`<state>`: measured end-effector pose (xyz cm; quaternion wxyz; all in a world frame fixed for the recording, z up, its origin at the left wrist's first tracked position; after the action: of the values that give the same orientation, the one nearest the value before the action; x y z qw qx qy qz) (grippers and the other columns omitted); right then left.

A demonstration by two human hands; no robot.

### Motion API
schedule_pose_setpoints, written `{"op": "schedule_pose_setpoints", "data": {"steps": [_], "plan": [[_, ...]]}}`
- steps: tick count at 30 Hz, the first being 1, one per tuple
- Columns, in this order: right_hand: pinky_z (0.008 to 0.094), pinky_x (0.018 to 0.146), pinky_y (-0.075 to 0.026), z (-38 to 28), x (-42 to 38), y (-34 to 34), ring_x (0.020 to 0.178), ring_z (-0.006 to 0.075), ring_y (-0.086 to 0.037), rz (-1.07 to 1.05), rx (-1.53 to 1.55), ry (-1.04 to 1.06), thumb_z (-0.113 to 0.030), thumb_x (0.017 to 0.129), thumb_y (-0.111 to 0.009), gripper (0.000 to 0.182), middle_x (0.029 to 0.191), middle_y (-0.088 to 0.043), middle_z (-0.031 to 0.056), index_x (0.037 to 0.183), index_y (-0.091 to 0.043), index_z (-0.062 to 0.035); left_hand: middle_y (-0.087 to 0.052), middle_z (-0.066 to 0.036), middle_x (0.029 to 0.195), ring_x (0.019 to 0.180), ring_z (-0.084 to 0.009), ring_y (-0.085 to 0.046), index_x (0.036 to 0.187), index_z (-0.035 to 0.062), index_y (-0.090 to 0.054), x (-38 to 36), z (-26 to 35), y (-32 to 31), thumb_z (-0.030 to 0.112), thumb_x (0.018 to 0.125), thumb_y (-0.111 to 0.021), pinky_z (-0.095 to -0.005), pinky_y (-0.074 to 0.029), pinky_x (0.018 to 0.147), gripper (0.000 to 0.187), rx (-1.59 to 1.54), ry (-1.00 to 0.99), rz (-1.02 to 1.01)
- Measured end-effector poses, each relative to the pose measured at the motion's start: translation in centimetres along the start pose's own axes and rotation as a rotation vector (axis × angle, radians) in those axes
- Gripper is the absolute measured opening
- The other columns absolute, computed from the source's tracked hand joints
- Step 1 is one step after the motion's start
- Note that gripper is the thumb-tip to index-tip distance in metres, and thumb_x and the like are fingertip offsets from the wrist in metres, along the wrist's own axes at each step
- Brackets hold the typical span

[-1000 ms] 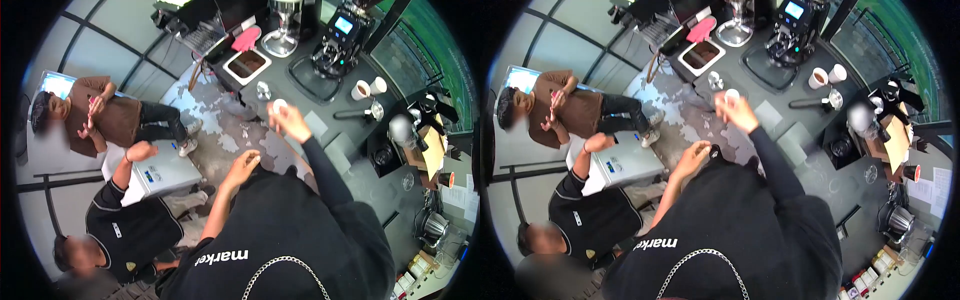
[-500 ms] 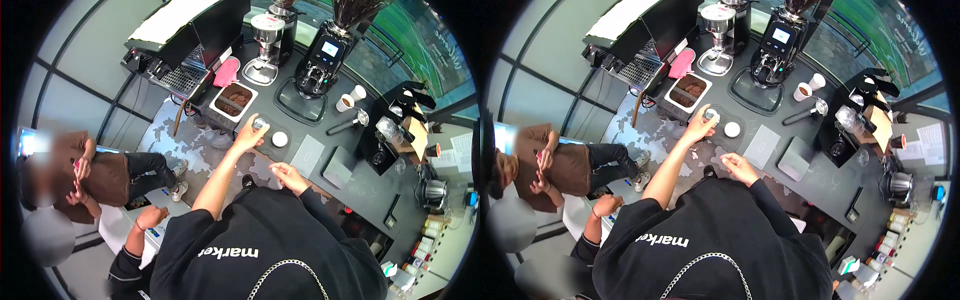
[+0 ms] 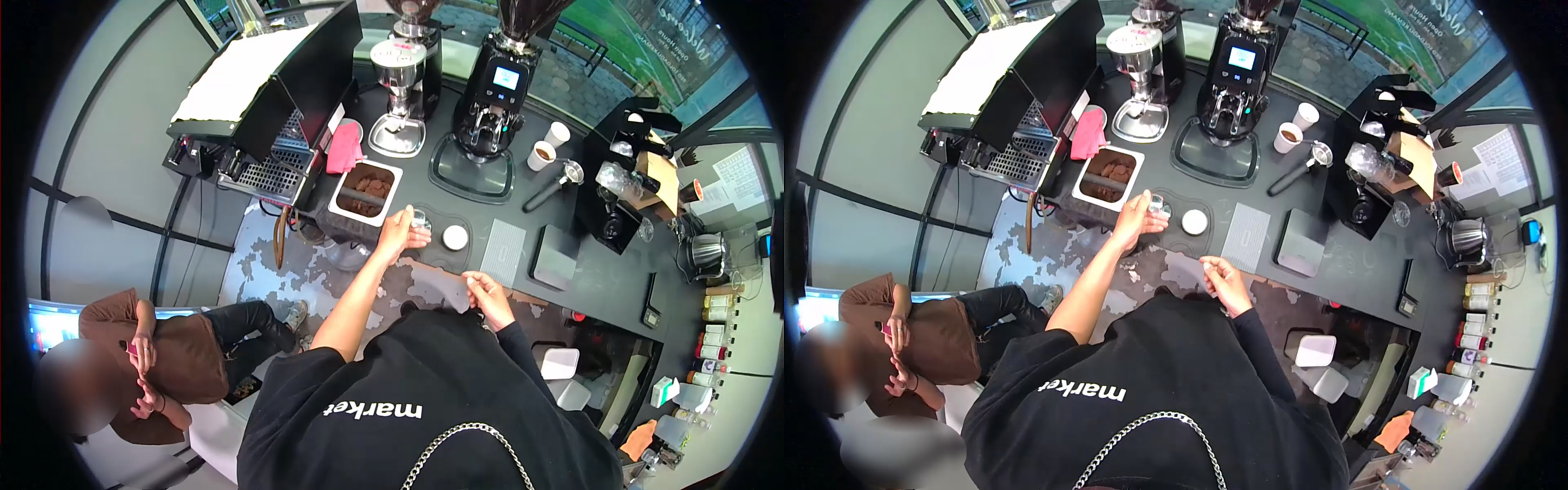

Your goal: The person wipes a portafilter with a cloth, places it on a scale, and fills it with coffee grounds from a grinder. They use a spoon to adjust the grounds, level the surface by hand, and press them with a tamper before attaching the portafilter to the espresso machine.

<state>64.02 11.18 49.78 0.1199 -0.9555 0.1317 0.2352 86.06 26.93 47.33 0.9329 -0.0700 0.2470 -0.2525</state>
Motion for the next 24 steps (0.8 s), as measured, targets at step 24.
{"op": "schedule_pose_setpoints", "data": {"steps": [24], "plan": [[0.0252, 0.066, -0.052, -4.9, 5.9, -3.8, 0.073, 0.0083, -0.061, -0.166, -0.140, 0.148, -0.027, 0.104, -0.061, 0.031, 0.087, -0.063, 0.0002, 0.126, -0.064, -0.0054, -0.073, -0.012, 0.095, 0.074, -0.0159, -0.071, 0.128, 0.0042, -0.058, -1.4, 0.8, -1.1, 0.051, 0.099, -0.063, -0.0284, -0.058, 0.063, 0.055, 0.377, -0.016, -0.098]]}}
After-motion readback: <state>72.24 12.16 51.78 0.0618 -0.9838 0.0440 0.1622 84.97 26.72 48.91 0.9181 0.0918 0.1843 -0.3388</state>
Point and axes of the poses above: each hand's wrist, its own x-axis towards the middle knuckle, its own y-axis out of the back of the hand, z = x × y, the point moved 8 cm from there along x, towards the middle knuckle
